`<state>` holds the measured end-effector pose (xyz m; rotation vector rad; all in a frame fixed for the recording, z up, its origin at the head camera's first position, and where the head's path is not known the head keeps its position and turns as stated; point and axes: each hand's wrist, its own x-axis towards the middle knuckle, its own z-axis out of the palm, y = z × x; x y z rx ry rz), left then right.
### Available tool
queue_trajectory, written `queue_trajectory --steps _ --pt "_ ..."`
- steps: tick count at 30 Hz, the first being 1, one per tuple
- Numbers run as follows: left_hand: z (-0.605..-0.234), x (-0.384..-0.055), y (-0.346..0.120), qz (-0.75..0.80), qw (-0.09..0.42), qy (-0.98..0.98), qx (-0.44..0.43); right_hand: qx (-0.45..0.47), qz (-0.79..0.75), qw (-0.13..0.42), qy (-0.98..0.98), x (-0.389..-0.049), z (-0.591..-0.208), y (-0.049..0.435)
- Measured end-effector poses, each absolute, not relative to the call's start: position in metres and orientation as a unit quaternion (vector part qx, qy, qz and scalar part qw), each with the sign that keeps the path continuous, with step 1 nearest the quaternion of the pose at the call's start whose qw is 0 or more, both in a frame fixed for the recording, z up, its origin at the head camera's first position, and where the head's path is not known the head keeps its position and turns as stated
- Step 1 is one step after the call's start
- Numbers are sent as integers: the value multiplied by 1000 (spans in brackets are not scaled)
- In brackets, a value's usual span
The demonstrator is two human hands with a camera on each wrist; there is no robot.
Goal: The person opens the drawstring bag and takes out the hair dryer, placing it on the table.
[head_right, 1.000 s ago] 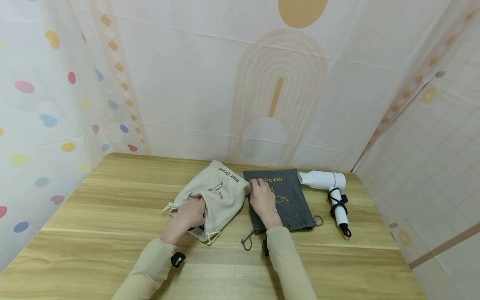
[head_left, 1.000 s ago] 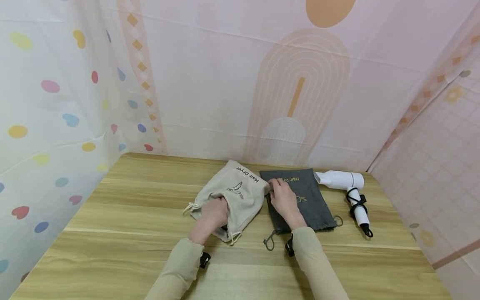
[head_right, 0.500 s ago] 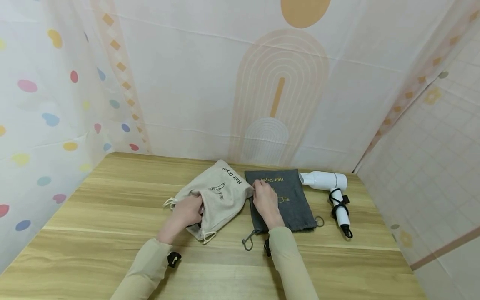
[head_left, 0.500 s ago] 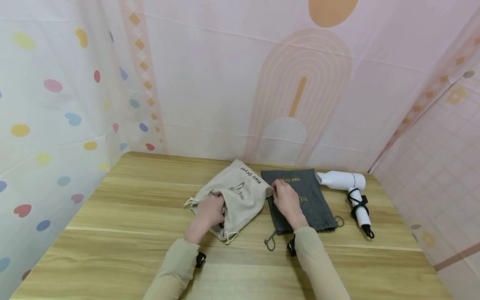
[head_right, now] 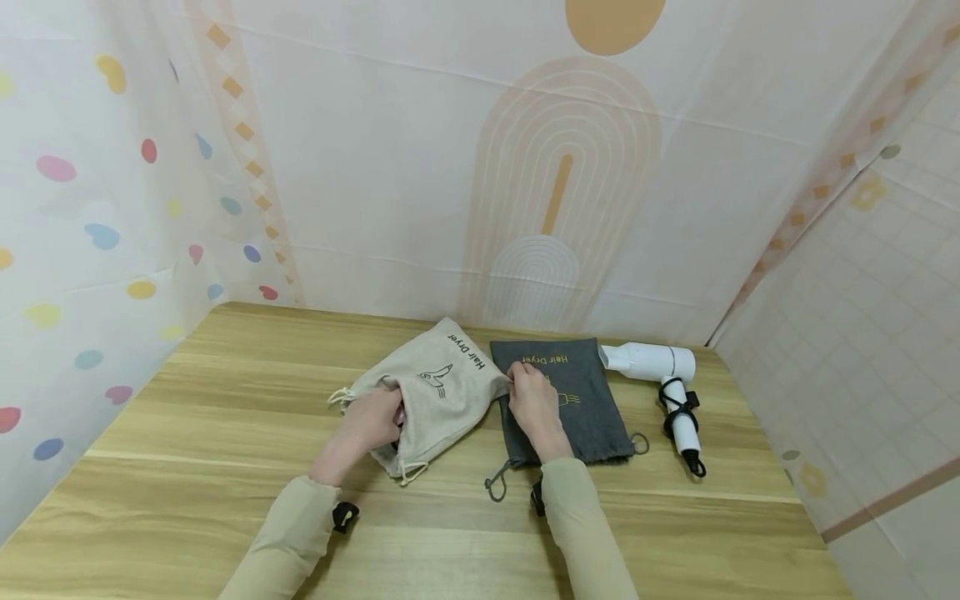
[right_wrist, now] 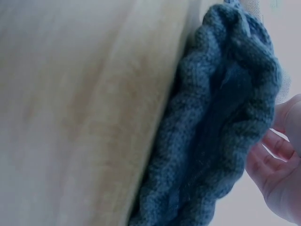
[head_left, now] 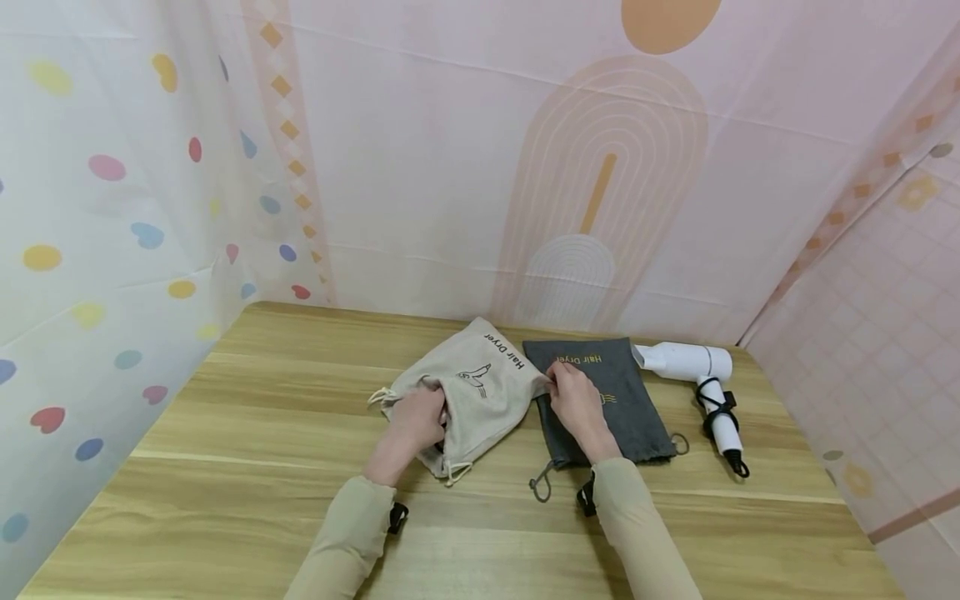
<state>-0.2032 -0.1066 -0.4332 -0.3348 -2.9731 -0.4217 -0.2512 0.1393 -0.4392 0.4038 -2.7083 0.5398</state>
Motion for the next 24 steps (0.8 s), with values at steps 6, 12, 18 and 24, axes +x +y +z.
queue_trajectory --steps 6,12,18,24 --pt "-436 -203 -108 -138 81 -980 -119 137 201 162 -956 -249 -438 143" --pt "-436 -203 -109 -144 94 -978 -115 142 203 153 -957 -245 -435 149" --pt "-436 -202 -111 -149 94 -977 -123 143 206 149 -957 -245 -436 154" --pt "-436 -204 -116 -160 94 -975 -123 151 223 169 -948 -243 -436 159"
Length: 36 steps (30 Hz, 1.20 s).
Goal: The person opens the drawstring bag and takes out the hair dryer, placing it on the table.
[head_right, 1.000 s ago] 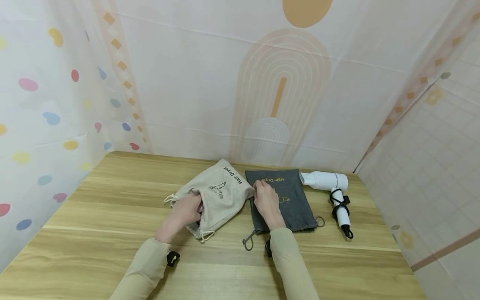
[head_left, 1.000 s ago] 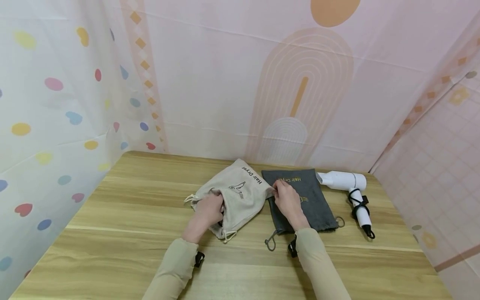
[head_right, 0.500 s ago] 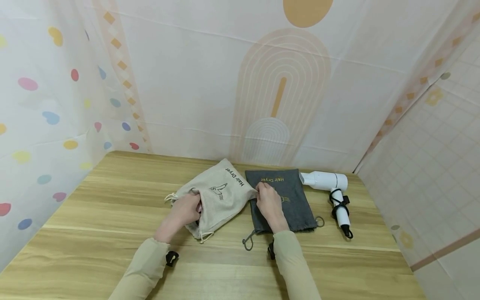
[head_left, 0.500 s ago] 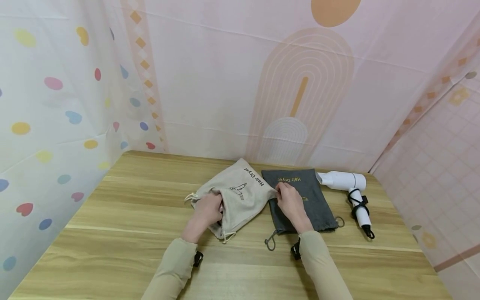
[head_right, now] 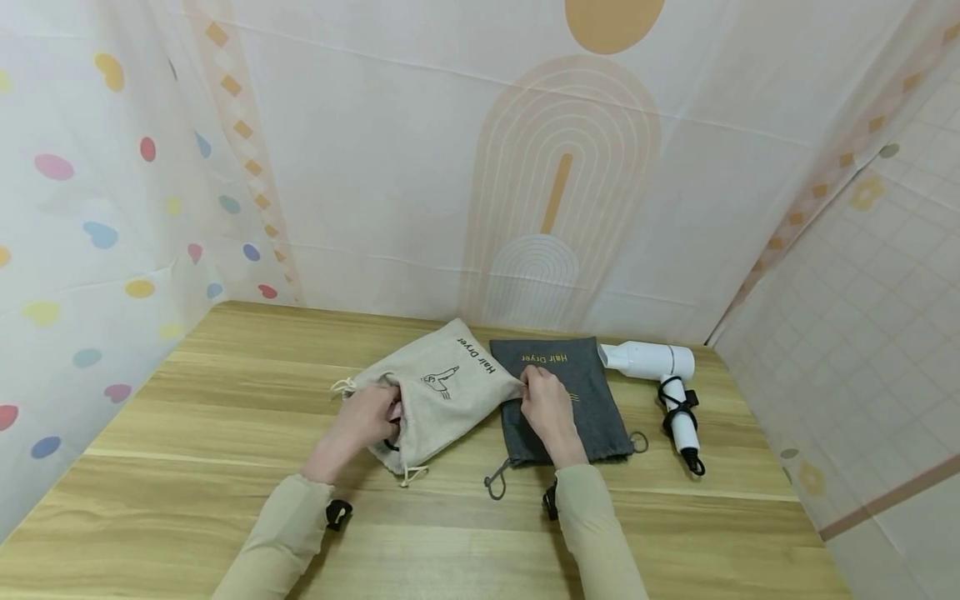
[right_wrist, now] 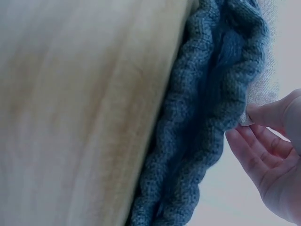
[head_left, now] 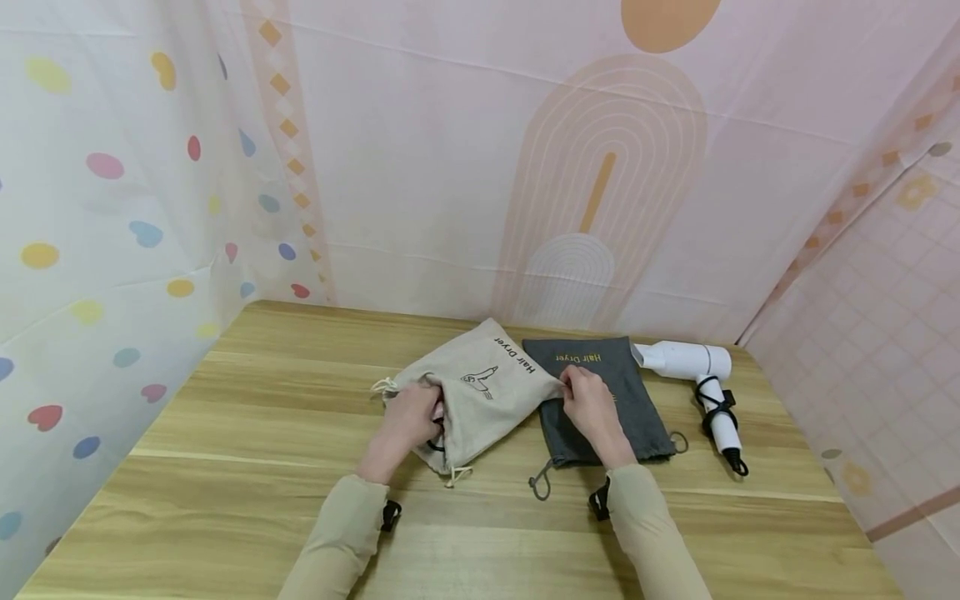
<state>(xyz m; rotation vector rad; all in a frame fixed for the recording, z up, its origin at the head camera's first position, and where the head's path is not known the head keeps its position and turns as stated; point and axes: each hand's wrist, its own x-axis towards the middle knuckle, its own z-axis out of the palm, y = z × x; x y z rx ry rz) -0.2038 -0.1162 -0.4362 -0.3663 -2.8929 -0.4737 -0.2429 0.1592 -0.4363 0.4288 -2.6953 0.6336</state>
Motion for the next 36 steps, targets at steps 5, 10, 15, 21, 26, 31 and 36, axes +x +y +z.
queue_trajectory --steps 5,10,15,21,26,31,36 --pt "-436 -205 -123 -173 92 -972 -129 151 227 175 -946 -242 -436 162" --pt "-435 -207 -130 -187 88 -970 -131 138 224 160 -951 -243 -434 165" --pt "-430 -205 -136 -195 75 -969 -129 134 226 166 -950 -242 -433 169" --pt "-428 -206 -140 -196 51 -972 -119 131 221 147 -955 -241 -434 170" --pt "-429 -207 -138 -173 55 -976 -118 123 215 102 -963 -241 -432 163" --pt "-430 -207 -134 -151 75 -978 -121 155 238 104 -953 -241 -426 152" --pt "-430 -207 -132 -139 86 -979 -121 218 240 75 -943 -241 -423 141"
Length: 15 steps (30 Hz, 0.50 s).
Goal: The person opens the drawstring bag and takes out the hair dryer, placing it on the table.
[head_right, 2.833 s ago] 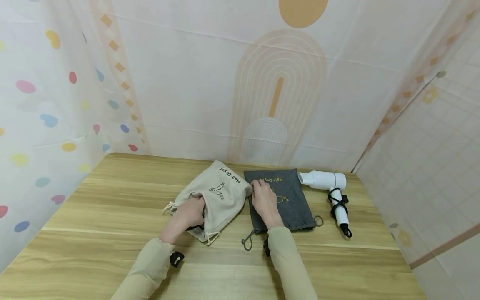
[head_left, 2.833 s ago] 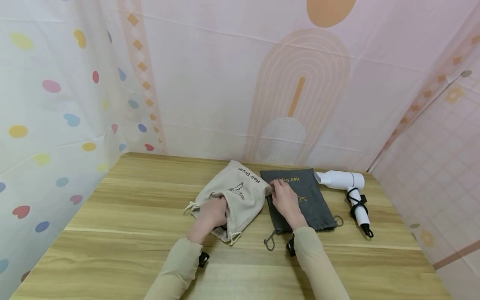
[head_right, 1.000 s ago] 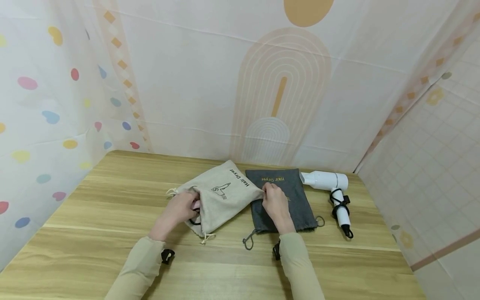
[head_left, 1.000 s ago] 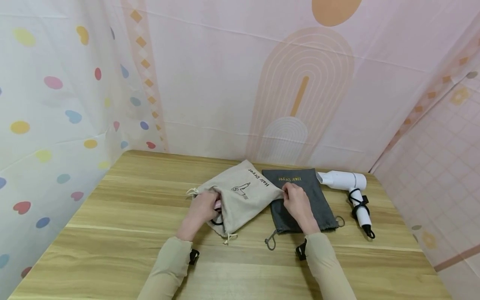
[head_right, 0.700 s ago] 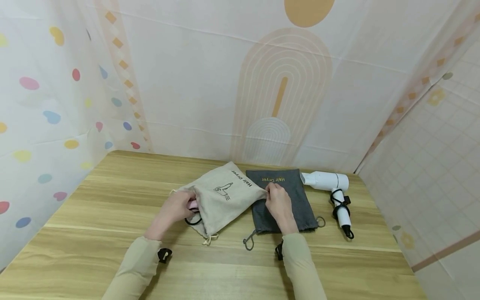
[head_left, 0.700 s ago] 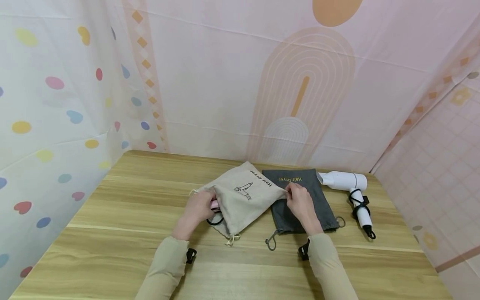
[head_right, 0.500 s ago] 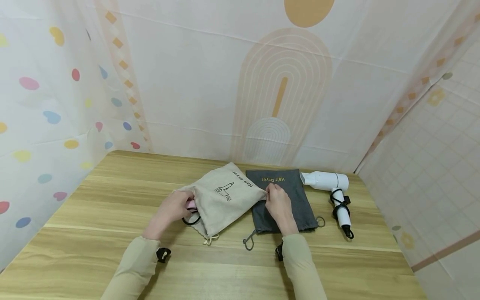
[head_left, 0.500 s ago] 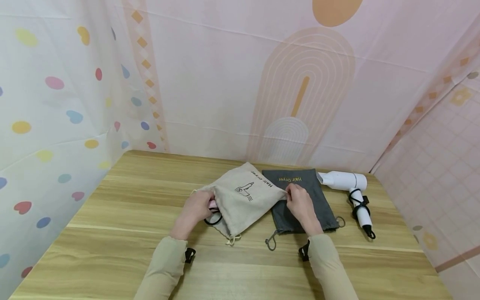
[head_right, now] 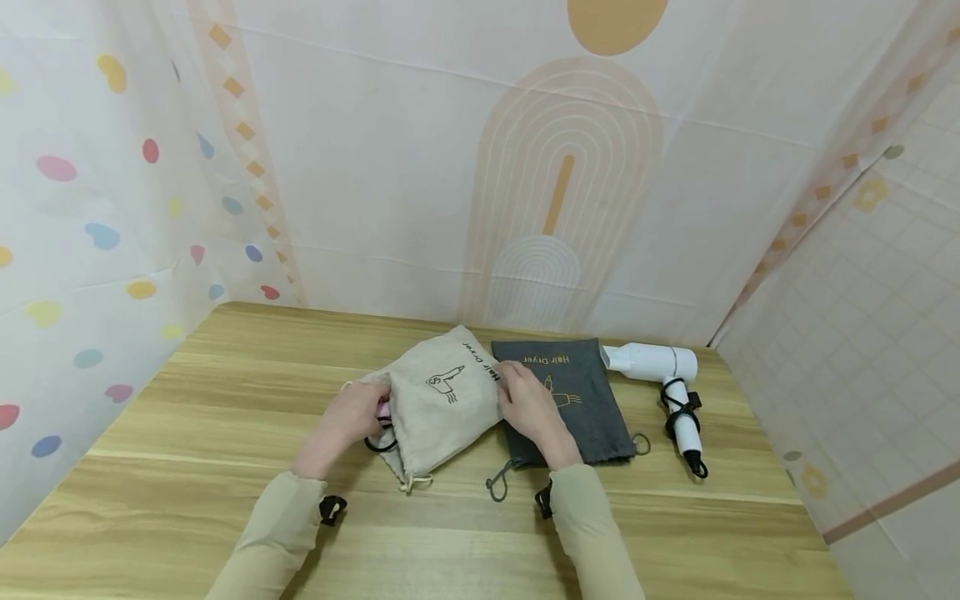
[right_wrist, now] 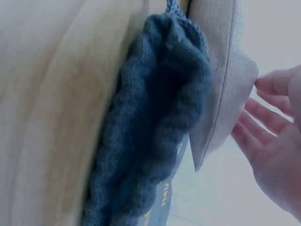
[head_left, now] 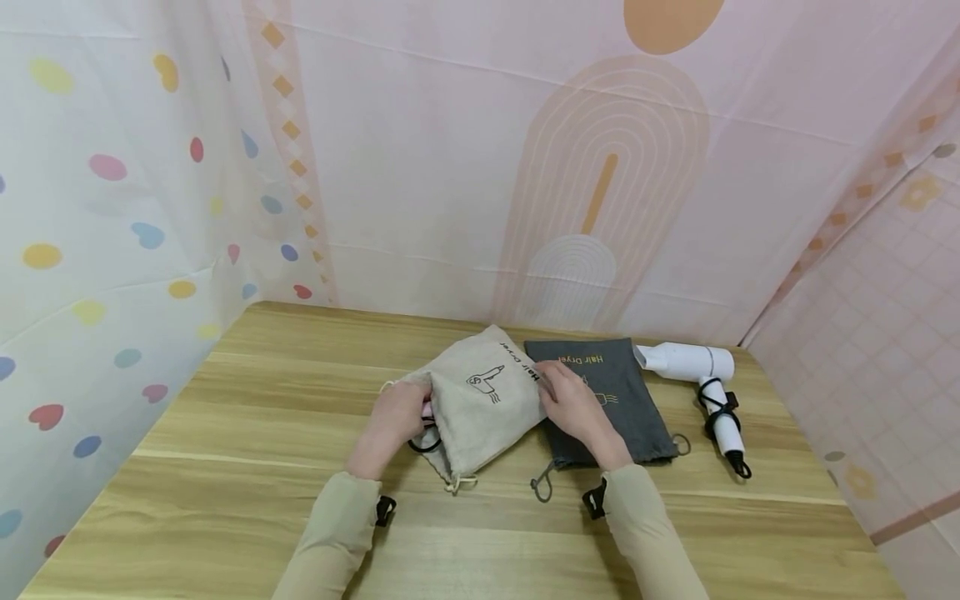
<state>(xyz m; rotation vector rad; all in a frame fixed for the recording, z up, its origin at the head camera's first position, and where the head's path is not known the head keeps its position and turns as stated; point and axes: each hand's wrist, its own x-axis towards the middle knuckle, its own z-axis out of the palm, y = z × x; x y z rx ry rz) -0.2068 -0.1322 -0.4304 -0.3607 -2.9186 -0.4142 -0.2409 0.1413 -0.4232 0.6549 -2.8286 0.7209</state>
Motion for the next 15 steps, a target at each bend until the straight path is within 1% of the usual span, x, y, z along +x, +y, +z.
queue_trajectory --steps 6,10,13,15 --pt "-431 -207 -131 -139 95 -977 -128 223 213 3 -951 -240 -424 134" --pt "-430 -205 -131 -138 101 -977 -128 209 209 -32 -955 -242 -424 133" --pt "-430 -204 -132 -138 103 -976 -130 204 195 -36 -959 -245 -426 133" --pt "-430 -203 -132 -139 104 -976 -131 199 188 -23 -962 -247 -428 134"
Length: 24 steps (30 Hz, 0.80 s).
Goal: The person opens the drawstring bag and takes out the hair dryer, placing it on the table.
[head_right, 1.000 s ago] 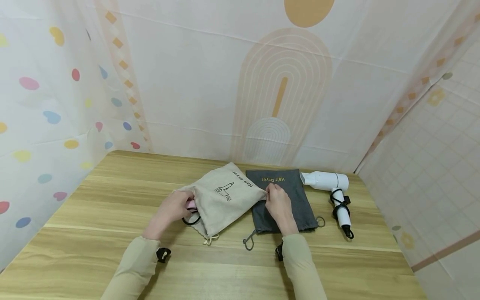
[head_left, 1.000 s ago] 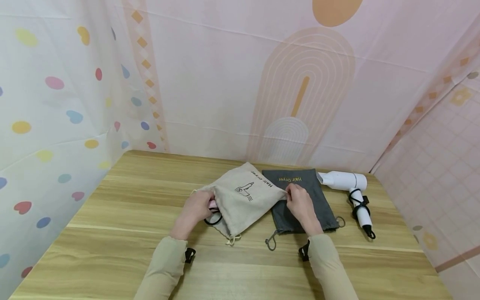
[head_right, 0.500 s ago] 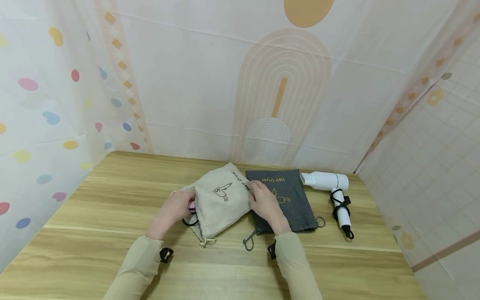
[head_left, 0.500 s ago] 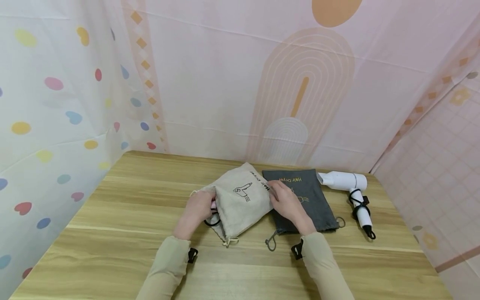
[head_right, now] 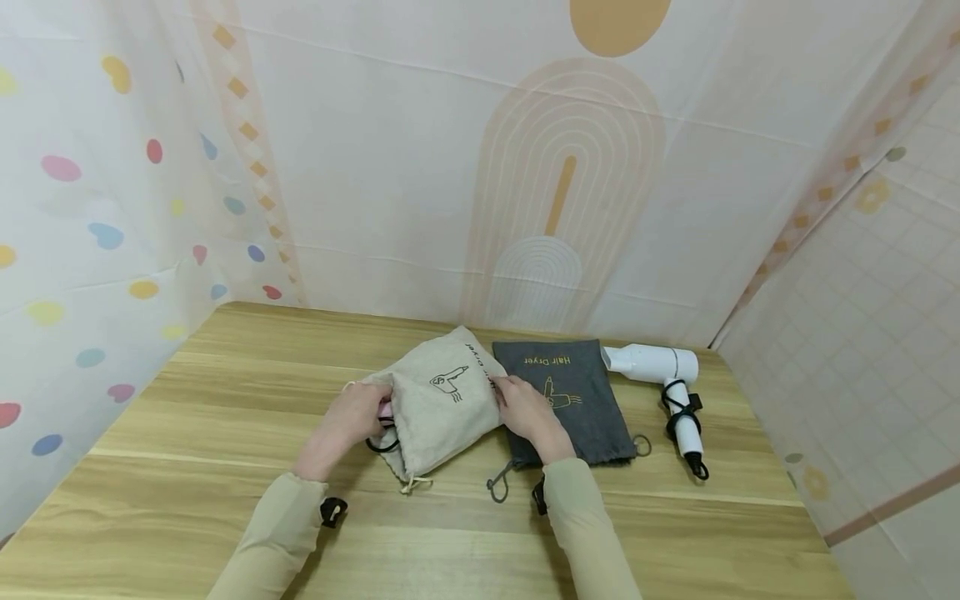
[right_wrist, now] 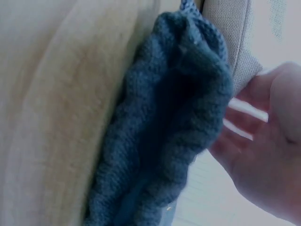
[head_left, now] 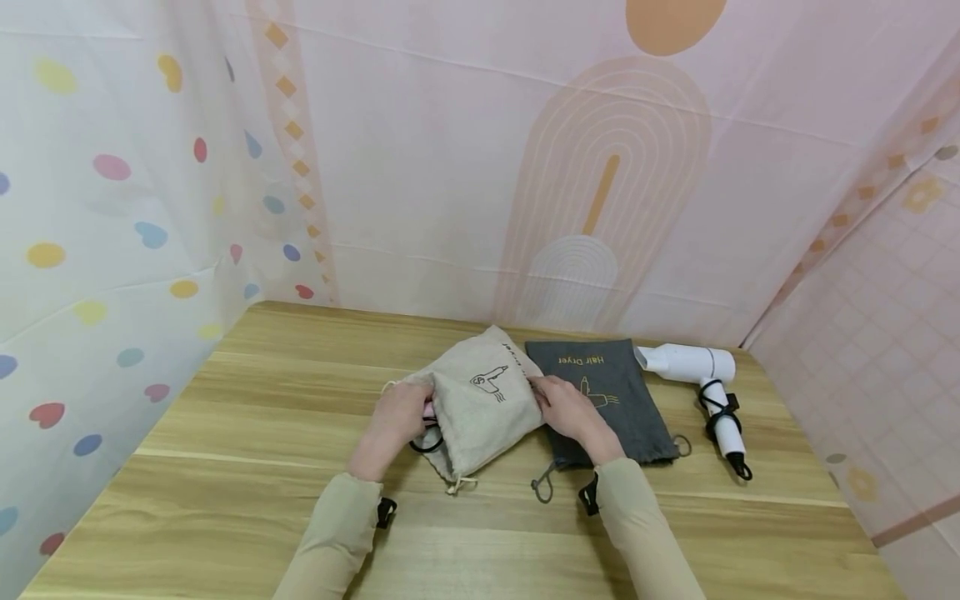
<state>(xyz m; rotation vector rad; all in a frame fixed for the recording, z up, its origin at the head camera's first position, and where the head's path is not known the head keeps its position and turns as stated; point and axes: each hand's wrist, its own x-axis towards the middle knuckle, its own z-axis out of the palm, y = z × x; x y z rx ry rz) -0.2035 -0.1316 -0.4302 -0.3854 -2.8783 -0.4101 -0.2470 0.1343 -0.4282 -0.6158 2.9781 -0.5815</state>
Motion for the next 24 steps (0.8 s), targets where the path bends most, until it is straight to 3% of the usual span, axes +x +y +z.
queue_trajectory --steps 5,24 --pt "-430 -203 -132 -139 110 -976 -131 -154 -198 -16 968 -254 -433 137" --pt "-432 -204 -137 -174 98 -971 -128 -51 -263 -74 961 -260 -427 143"
